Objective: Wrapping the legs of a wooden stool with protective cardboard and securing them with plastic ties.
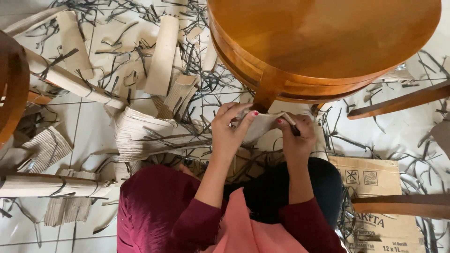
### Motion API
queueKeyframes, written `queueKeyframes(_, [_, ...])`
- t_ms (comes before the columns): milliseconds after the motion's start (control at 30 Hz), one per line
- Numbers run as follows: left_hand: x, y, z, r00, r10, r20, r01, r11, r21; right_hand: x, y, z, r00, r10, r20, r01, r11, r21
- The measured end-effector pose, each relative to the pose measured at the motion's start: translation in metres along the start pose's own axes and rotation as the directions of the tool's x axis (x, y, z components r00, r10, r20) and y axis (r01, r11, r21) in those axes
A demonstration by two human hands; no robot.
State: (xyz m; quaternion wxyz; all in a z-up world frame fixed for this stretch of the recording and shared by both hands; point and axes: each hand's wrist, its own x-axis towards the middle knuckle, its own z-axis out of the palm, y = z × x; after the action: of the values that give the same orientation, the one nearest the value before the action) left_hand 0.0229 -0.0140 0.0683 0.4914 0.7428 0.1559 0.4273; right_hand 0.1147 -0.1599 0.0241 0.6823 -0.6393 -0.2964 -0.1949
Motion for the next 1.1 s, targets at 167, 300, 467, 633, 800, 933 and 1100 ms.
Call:
queueKeyframes(167, [-0.001,0.038,-0.02,1.0,0.023,0.006,-0.024,0.972,0.233,-0.001,-0.011,-0.004,0.998,-0.046,0.043,0.046,0.999,-0.001])
queueKeyframes(300, [-0.002,0.054,-0.027,0.999,0.044,0.012,-0.045,0.957,0.288,-0.003,-0.016,-0.004,0.997,-0.044,0.068,0.045,0.999,-0.019])
queueKeyframes(467, [-0.006,0.037,-0.022,0.999,0.039,0.008,-0.04,0.989,0.141,-0.004,-0.012,-0.011,0.995,-0.051,0.09,0.056,0.997,-0.051])
queueKeyframes(633, [-0.011,0.015,-0.013,0.999,-0.042,0.013,0.042,0.999,-0.022,0.0,-0.029,-0.013,0.992,-0.017,0.127,0.028,0.995,-0.091])
queueKeyframes(800, [-0.016,0.01,-0.008,0.97,-0.225,0.089,0.236,0.963,-0.133,-0.001,-0.041,-0.012,0.989,0.031,0.143,-0.026,0.999,-0.035])
queueKeyframes(933, [-0.018,0.013,-0.013,0.947,-0.295,0.126,0.314,0.934,-0.174,-0.004,-0.029,-0.017,0.99,0.066,0.126,-0.05,0.991,-0.126])
queueKeyframes(1100, [-0.018,0.035,-0.021,0.946,-0.279,0.167,0.3,0.946,-0.121,-0.012,-0.013,-0.018,0.991,0.09,0.095,-0.07,0.978,-0.195])
